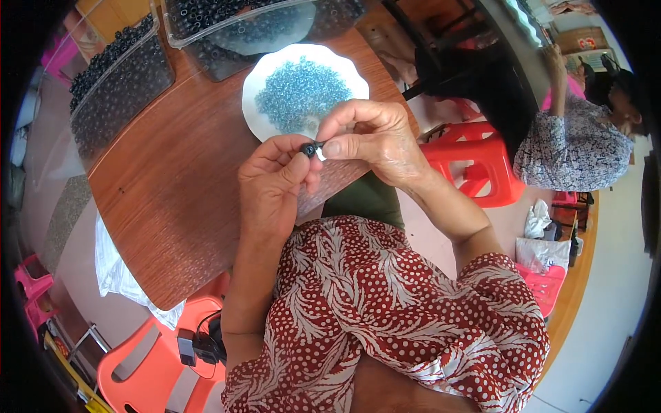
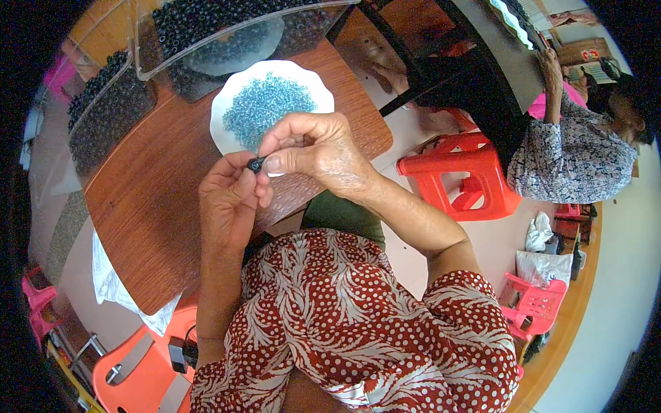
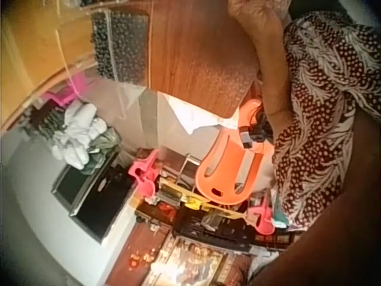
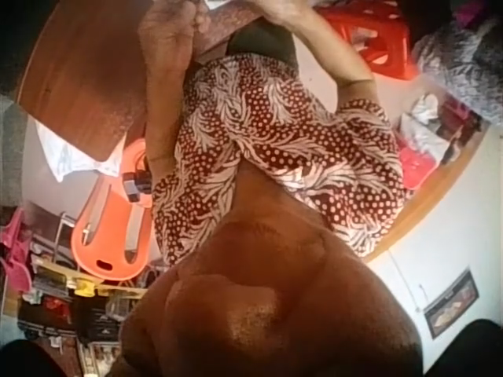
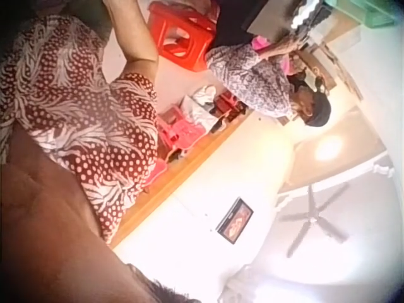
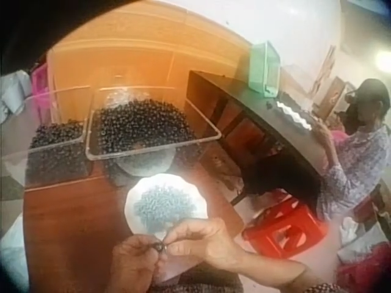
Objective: Placing small blue beads into small black plastic components at a manual workstation.
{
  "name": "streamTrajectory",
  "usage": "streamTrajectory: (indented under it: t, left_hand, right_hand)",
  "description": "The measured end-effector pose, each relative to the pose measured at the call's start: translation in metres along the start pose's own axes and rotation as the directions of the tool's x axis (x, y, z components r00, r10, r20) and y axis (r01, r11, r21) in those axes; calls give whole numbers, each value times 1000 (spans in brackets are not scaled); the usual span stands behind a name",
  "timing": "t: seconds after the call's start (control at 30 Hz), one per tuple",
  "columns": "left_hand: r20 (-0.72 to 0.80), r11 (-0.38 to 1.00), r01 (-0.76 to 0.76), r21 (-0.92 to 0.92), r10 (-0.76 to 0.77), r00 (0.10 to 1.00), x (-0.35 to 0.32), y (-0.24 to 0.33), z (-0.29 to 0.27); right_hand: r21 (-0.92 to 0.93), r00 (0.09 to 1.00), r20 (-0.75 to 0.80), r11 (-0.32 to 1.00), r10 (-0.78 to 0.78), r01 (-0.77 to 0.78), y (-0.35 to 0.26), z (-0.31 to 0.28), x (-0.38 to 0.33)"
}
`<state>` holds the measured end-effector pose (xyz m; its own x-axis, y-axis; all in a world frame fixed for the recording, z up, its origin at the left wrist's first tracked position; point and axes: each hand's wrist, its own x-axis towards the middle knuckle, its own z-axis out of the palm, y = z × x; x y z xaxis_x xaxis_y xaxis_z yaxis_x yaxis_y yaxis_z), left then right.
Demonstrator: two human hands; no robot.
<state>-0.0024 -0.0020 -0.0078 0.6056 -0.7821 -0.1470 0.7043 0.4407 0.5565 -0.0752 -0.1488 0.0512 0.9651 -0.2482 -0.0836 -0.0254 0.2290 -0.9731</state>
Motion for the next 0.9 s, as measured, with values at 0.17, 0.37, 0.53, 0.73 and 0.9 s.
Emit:
streamTrajectory:
  t: [0.17,0.37,0.53,0.73,0.9]
  left_hand:
    - [-30,995,-33,96,36,999,-3,2,7]
    - [-24,951,-164,263,176,984,-2,1,7]
    - [-17,923,-195,332,212,977,-3,2,10]
    - [-52,939,-152,308,176,983,-3,1,10]
    - [-37,956,-144,256,159,987,0,-2,8]
  right_hand:
    - [-101,1000,2,995,-21,21,0,2,-1]
    - [-84,998,-13,994,67,-68,-7,3,0]
    - [-49,970,-63,970,237,-240,-3,-2,2]
    - [54,952,-20,951,306,-305,-1,-4,4]
    - [180,897,32,880,442,-440,-1,-9,6]
